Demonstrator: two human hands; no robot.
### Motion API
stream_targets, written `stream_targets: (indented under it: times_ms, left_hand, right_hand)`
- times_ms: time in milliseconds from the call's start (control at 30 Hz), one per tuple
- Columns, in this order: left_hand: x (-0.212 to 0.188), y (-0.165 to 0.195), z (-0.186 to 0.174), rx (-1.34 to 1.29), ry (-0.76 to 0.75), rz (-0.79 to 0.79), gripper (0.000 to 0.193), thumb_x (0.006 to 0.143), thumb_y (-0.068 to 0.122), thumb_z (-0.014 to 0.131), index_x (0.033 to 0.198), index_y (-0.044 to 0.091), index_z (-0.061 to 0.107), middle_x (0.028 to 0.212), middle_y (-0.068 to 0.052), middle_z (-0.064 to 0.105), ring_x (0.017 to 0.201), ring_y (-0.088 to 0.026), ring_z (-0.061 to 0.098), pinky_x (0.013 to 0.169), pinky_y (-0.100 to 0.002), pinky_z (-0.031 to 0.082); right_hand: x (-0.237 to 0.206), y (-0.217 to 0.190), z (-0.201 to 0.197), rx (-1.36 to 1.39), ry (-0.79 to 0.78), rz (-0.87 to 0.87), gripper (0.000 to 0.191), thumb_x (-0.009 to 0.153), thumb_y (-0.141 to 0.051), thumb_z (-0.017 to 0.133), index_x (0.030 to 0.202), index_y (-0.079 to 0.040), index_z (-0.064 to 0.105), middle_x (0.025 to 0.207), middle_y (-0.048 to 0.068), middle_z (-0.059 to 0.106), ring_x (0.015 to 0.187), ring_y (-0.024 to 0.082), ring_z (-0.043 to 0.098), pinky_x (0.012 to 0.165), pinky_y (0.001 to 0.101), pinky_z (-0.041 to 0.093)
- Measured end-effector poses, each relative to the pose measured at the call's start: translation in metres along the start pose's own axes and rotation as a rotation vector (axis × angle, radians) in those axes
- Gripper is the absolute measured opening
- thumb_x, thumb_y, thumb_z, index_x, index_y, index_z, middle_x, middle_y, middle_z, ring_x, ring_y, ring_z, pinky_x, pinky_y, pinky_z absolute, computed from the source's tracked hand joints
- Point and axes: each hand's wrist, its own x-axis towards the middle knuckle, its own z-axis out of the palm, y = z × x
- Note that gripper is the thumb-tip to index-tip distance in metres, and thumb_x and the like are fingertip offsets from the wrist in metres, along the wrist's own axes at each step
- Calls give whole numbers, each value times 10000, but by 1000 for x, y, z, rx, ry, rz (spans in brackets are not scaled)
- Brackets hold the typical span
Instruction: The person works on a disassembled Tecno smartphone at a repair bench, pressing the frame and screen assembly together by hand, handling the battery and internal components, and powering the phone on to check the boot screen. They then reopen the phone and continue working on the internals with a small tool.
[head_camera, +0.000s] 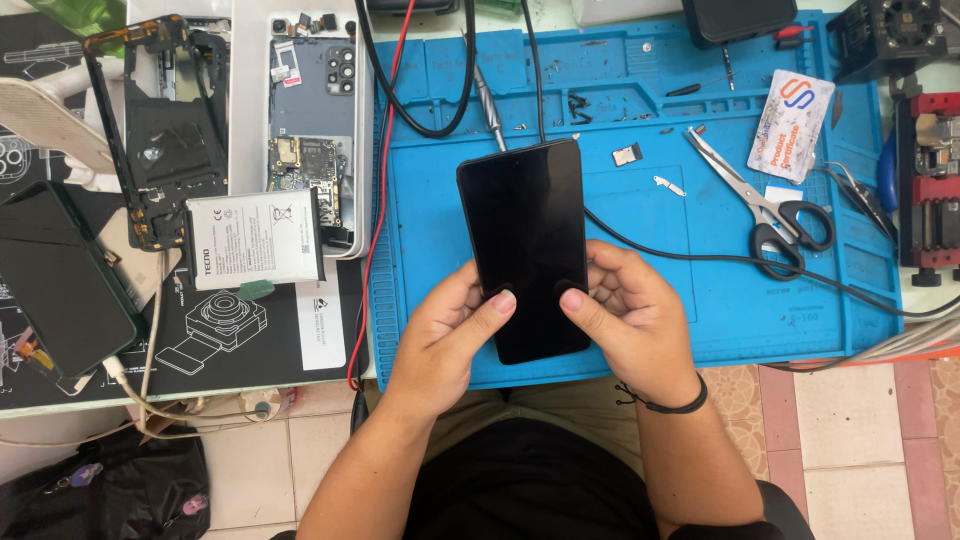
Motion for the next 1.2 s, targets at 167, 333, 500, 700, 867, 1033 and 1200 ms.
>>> stream_targets:
  times_ms: [167,333,500,700,867,1033,1200]
  left_hand:
    - [-2,-2,-2,14,12,13,462,1061,57,561,1508,-40,495,1355,-110,653,1254,-170,602,1089,-315,457]
    - [-5,-10,-7,10,-1,74,483,1004,10,605,1474,-21,498,1395,-93,632,1300,-175,595,1130,-324,451]
    - [-11,-7,-21,178,-60,-9,440,927,-73,715,1349,-33,596,1261,-116,701,1148,-182,660,1009,-332,517]
    - [-13,-18,-36,209,-104,-16,255,947,-66,713,1199,-34,700,1187,-117,740,1085,-179,689,976,-327,541]
    - [-14,-17,-30,197,-113,-28,250,939,-72,708,1184,-25,688,1169,-100,733,1071,-175,678,962,-326,533]
    - [-13,-7,-4,108,-207,-11,388,966,-62,698,1338,-33,594,1266,-130,681,1189,-217,648,1050,-370,519]
    - [-14,1,12,305,110,186,875,883,-43,758,1618,11,287,1422,-129,482,1338,-226,518,1130,-387,464]
  right_hand:
    - [0,1,1,47,-17,15,469,989,59,651,1437,46,513,1276,132,682,1168,161,666,990,288,554]
    - [-5,9,4,-31,155,136,493,951,80,750,1416,40,590,1126,78,639,1004,112,606,887,272,538]
    - [-23,-4,26,256,89,145,469,987,-29,734,1430,-6,581,1156,68,695,1038,114,666,899,272,558]
    - [-35,-47,16,-253,18,-29,419,979,-117,744,1370,-16,630,1183,100,736,1051,158,740,917,281,614]
    - [-39,-62,3,-415,-9,-84,401,924,-130,794,1285,-3,677,1126,115,730,985,189,734,869,284,601]
    - [-44,-64,21,-467,89,-174,323,904,-124,833,1183,-3,725,1045,112,728,882,180,725,779,282,588]
    - [-45,-76,28,-932,238,-524,372,788,-21,840,1141,-32,724,970,68,673,857,207,682,757,339,540]
